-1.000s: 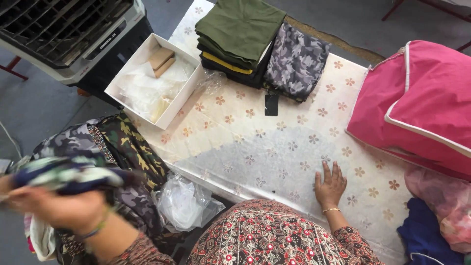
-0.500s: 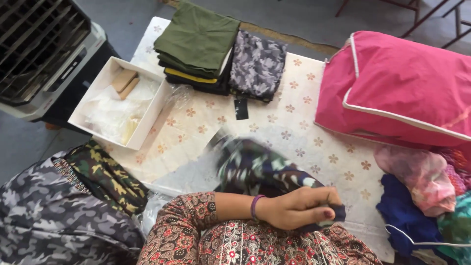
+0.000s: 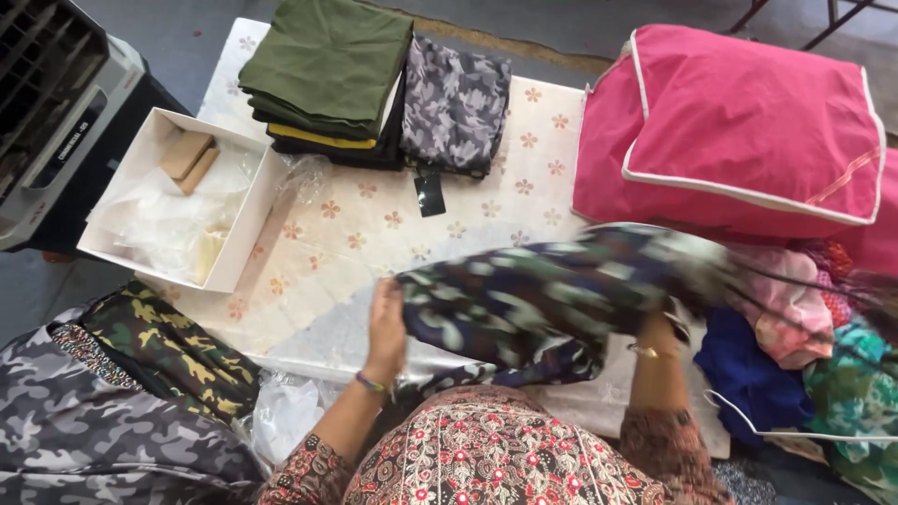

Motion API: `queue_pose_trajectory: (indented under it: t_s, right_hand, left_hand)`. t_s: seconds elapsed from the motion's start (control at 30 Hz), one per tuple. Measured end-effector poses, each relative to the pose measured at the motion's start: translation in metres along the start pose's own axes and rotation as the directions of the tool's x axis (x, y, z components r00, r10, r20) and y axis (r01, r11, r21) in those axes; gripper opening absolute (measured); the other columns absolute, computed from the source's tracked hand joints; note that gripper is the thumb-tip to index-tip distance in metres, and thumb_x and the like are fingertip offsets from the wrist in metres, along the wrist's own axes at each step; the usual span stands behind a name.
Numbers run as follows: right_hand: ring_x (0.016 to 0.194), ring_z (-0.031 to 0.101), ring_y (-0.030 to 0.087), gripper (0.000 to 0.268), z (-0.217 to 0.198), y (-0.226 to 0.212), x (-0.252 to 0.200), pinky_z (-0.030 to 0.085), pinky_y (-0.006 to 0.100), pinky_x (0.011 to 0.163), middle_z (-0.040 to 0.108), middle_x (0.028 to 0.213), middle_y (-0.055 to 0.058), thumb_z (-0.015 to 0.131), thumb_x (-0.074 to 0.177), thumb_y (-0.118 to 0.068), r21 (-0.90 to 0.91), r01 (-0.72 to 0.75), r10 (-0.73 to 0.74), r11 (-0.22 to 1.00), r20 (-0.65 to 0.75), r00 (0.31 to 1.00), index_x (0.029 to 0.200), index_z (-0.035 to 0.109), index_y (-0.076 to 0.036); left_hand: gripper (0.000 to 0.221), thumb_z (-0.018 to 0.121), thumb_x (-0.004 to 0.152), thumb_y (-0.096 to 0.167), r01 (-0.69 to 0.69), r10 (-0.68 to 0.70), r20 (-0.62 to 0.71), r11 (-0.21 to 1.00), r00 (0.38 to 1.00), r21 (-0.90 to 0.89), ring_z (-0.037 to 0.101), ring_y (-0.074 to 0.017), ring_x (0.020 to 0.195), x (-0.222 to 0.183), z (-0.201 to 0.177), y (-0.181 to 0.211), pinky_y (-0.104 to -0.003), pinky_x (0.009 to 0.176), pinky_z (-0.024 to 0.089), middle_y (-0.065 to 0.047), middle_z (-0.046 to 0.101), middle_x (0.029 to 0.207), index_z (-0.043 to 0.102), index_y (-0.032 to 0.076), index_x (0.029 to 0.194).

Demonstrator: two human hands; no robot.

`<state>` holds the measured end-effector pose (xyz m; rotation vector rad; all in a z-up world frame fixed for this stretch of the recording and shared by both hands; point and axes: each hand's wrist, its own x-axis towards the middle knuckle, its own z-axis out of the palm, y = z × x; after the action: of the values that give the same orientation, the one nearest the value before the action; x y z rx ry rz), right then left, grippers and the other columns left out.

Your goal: The person is seen folding various pieces of clothing, including pants and leggings, on a table.

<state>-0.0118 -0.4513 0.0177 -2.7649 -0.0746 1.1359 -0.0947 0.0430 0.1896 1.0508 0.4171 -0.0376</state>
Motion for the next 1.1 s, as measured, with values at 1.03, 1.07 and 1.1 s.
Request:
queue_pose_trajectory:
  t_s: [1.03,1.07,1.1]
  right_hand:
    - [0.139,0.036,0.035,0.061,0.065,-0.158,-0.14,0.024,0.056,0.113,0.04,0.158,0.006,0.075,0.082,-0.046,0.033,0.087,-0.036,0.996,-0.726,0.687,0.139,0.058,-0.03]
    - [0.141,0.039,0.032,0.057,0.066,-0.153,-0.135,0.026,0.054,0.114,0.044,0.157,0.004,0.074,0.084,-0.042,0.04,0.095,-0.037,0.995,-0.722,0.691,0.138,0.06,-0.031]
    - [0.142,0.041,0.028,0.053,0.068,-0.15,-0.13,0.028,0.052,0.116,0.047,0.155,0.002,0.072,0.087,-0.038,0.047,0.104,-0.039,0.993,-0.719,0.694,0.138,0.063,-0.032]
  left_hand:
    - [0.034,0.058,0.107,0.03,-0.217,0.219,0.061,0.817,0.974,0.534,0.052,-0.0109,0.082,0.152,-0.134,-0.059,-0.029,0.074,0.047,-0.004,0.064,0.091,0.068,-0.002,0.109]
    - [0.034,0.057,0.107,0.032,-0.185,0.205,0.004,0.876,0.979,0.446,0.05,-0.0089,0.082,0.138,-0.144,-0.053,-0.026,0.075,0.045,-0.001,0.063,0.09,0.067,-0.001,0.106]
    - [0.035,0.057,0.108,0.033,-0.156,0.185,-0.051,0.923,0.981,0.352,0.049,-0.0069,0.083,0.124,-0.154,-0.047,-0.024,0.076,0.044,0.002,0.061,0.09,0.067,0.0,0.103]
